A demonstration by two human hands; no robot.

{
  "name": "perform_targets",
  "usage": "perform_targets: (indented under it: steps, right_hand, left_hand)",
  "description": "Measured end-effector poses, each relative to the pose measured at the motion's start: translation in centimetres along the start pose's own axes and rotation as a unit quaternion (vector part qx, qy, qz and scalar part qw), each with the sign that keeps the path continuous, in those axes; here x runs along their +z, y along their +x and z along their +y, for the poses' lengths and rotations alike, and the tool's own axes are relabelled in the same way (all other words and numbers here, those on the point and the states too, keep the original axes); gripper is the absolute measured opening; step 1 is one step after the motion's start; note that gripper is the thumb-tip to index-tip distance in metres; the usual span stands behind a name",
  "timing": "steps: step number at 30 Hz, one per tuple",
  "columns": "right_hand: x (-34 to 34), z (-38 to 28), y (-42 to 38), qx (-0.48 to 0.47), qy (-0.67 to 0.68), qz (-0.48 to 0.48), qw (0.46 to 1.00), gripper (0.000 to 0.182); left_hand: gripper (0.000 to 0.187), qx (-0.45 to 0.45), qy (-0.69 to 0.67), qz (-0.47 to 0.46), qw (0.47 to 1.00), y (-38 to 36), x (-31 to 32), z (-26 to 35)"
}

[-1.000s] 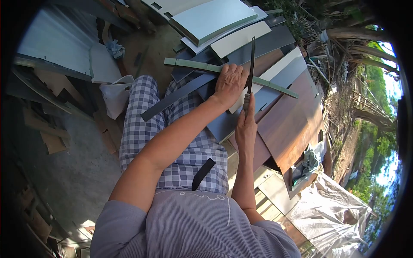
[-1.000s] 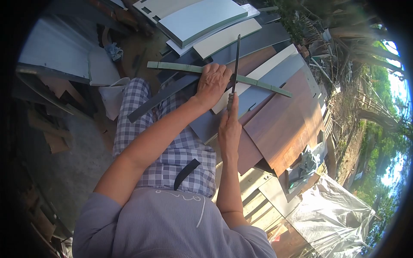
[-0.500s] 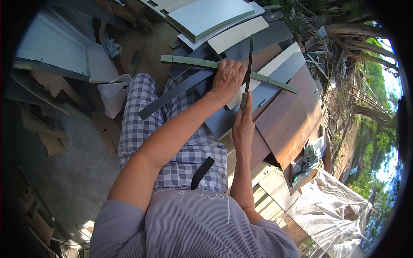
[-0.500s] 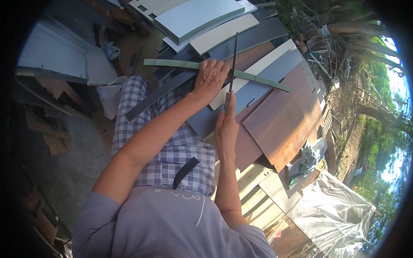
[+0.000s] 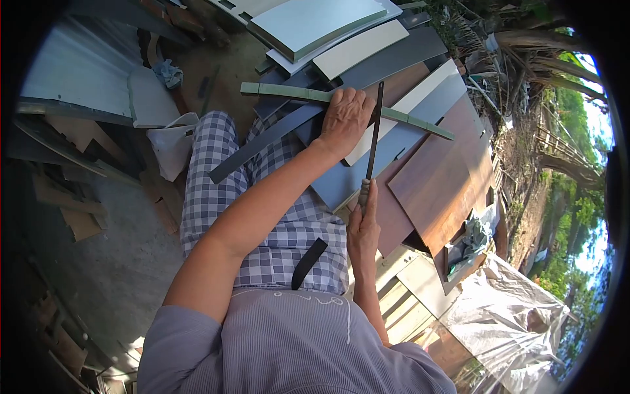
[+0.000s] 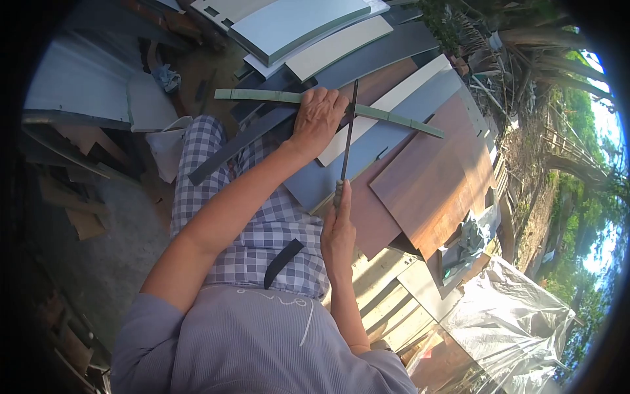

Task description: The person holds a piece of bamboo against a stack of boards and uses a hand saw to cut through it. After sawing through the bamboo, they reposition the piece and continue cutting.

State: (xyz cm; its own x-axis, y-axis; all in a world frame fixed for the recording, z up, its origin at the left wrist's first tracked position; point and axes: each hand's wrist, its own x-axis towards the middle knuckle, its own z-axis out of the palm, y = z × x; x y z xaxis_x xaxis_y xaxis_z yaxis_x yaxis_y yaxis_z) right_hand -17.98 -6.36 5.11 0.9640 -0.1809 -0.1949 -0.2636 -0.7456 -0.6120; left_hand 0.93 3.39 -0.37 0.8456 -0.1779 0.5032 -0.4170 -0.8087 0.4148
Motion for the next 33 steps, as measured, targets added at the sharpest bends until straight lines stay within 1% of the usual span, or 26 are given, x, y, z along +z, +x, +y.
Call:
perform_targets:
  steps: [3,7,9,13,15,16,18,19,21,22,24,28,30,31,33]
  right_hand:
    - [0.3,-0.2,1.0,-0.009,-0.006,-0.001,1.0,0.057]
    - [0.5,-2.4,6.0,-0.038,-0.025,0.027,0.999,0.059]
    - [0.1,-3.9,8.3,-0.009,0.024,0.033,0.999,0.059]
    - [0.5,-3.3,8.8,-0.031,0.032,0.038,0.998,0.059]
    - [0.8,-1.9,7.0,-0.096,0.0,0.065,0.993,0.059]
    - [0.7,-1.4,5.6,-0.093,-0.001,0.064,0.994,0.059]
    - [0.3,-0.4,2.6,-0.01,0.016,0.01,1.0,0.058]
    - [0.1,-0.1,1.3,-0.006,0.016,0.01,1.0,0.058]
    - [-0.3,0.2,-0.6,0.049,0.024,-0.029,0.998,0.058]
    - [-0.3,0.2,-0.7,0.05,0.024,-0.027,0.998,0.058]
    - [-0.2,0.2,-0.7,-0.001,0.015,-0.007,1.0,0.058]
    - [0.2,-0.8,3.5,-0.005,0.002,-0.01,1.0,0.058]
    - [0.1,-2.3,6.5,-0.044,0.001,0.031,0.999,0.058]
    - [-0.3,-3.2,7.3,-0.047,0.003,0.032,0.998,0.058]
    - [-0.8,-4.9,8.3,0.046,0.031,-0.022,0.998,0.057]
  left_hand:
    - [0.014,-0.004,-0.005,-0.005,1.0,0.1,0.2,0.1]
    - [0.014,-0.002,-0.008,0.01,1.0,0.0,0.1,0.0]
    - [0.015,-0.001,-0.005,0.009,1.0,0.0,0.0,0.0]
    - [0.015,-0.008,-0.01,0.009,1.0,0.1,0.0,-0.1]
    - [0.016,-0.01,-0.001,0.005,1.0,0.1,0.0,-0.1]
    - [0.016,-0.012,0.006,0.001,1.0,0.1,0.0,0.0]
    - [0.017,-0.008,0.002,0.006,1.0,0.1,0.2,-0.1]
    - [0.018,-0.005,-0.001,0.014,1.0,0.1,0.3,-0.1]
    - [0.018,-0.006,-0.001,0.003,1.0,0.0,0.0,-0.1]
    - [0.019,-0.009,0.001,-0.006,1.0,0.1,0.1,-0.1]
    - [0.019,-0.008,0.0,-0.006,1.0,0.1,0.1,0.0]
    - [0.02,-0.007,-0.006,0.0,1.0,0.1,0.0,-0.1]
    - [0.02,-0.009,-0.009,-0.001,1.0,0.1,-0.1,0.0]
    - [0.02,-0.011,-0.011,-0.002,1.0,0.1,-0.2,0.0]
    - [0.02,-0.007,-0.006,0.008,1.0,0.1,-0.2,-0.1]
